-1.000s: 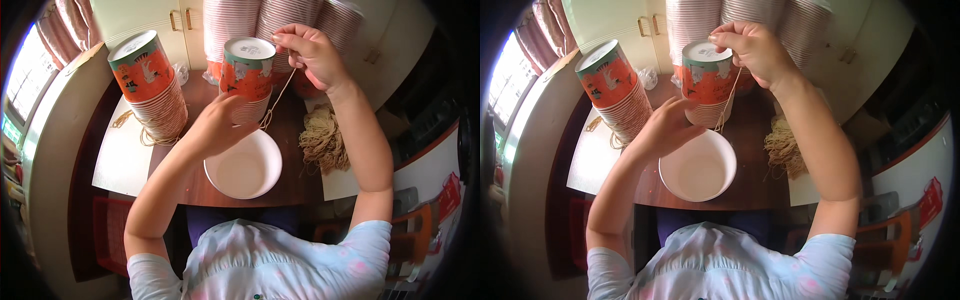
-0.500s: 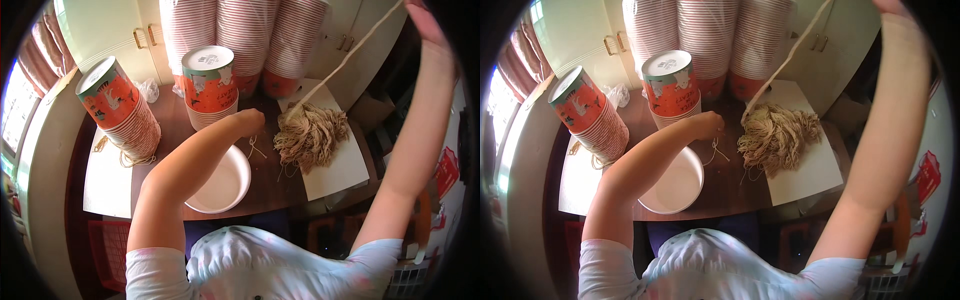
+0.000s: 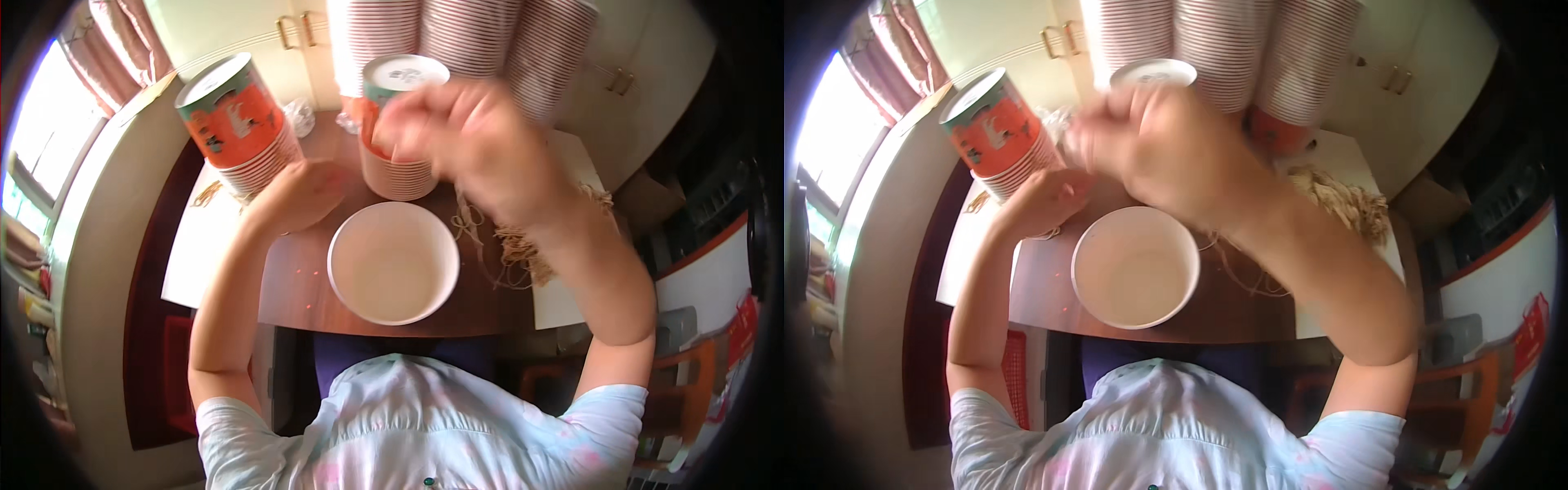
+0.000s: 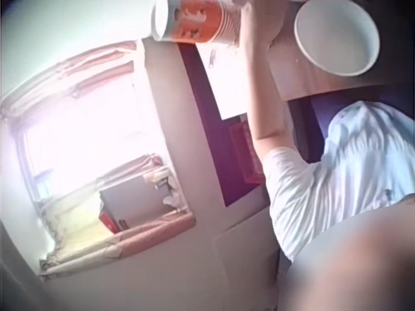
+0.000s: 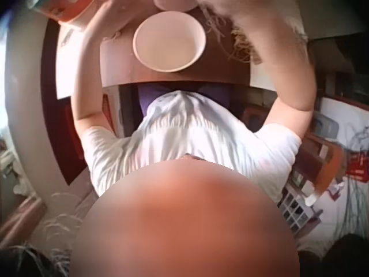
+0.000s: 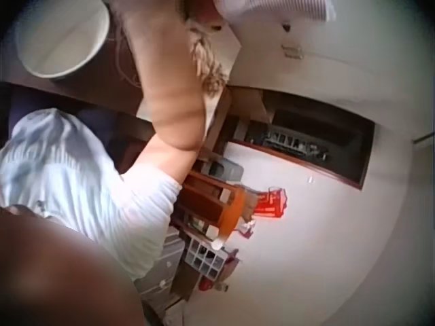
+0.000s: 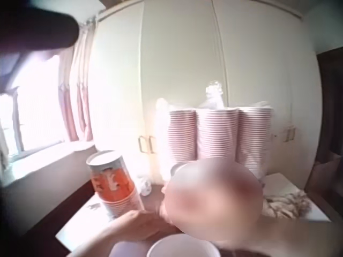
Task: Tying thin strings onto large patterned paper cups at a workstation.
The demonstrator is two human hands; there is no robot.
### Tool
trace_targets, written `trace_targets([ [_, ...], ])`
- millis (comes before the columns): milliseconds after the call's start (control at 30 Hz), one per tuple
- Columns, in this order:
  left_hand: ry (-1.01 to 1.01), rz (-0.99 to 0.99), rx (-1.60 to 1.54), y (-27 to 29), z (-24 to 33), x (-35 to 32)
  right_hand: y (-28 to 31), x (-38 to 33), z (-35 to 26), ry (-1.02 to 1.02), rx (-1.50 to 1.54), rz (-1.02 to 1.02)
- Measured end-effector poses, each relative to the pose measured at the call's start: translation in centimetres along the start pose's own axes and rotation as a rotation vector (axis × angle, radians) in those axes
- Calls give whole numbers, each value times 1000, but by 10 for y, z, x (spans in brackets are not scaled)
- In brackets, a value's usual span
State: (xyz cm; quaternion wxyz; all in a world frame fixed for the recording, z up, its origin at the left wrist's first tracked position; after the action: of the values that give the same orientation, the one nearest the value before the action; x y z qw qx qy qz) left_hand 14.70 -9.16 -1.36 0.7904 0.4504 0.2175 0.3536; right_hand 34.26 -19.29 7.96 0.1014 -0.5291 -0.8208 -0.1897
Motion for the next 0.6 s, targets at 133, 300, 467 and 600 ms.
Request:
trace_targets([
  [133, 13, -47, -407, -36, -41, -40, -39, -18, 102, -451, -14, -83],
  [300, 52, -127, -756, -65, -29, -54, -51, -30, 150, -691, -108, -42],
  [467, 62, -14, -769, -64, -29, -39, -57, -22, 158, -681, -201, 58],
  [600, 25, -51, -801, -72, -42, -33, -61, -18, 168, -671, -228, 69],
])
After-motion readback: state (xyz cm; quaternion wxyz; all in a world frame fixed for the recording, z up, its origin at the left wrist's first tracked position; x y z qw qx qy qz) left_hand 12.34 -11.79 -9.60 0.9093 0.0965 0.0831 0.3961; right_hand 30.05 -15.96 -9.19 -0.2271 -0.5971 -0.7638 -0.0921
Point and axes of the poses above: each hand's wrist, its own x-axis towards the middle knuckle, its own y-axis out of the back of the hand, z = x × y, the point moved 2 cm from there along x, towards the middle knuckle, and after that the axes turned 9 degrees about -z, right-handed, at the moved point
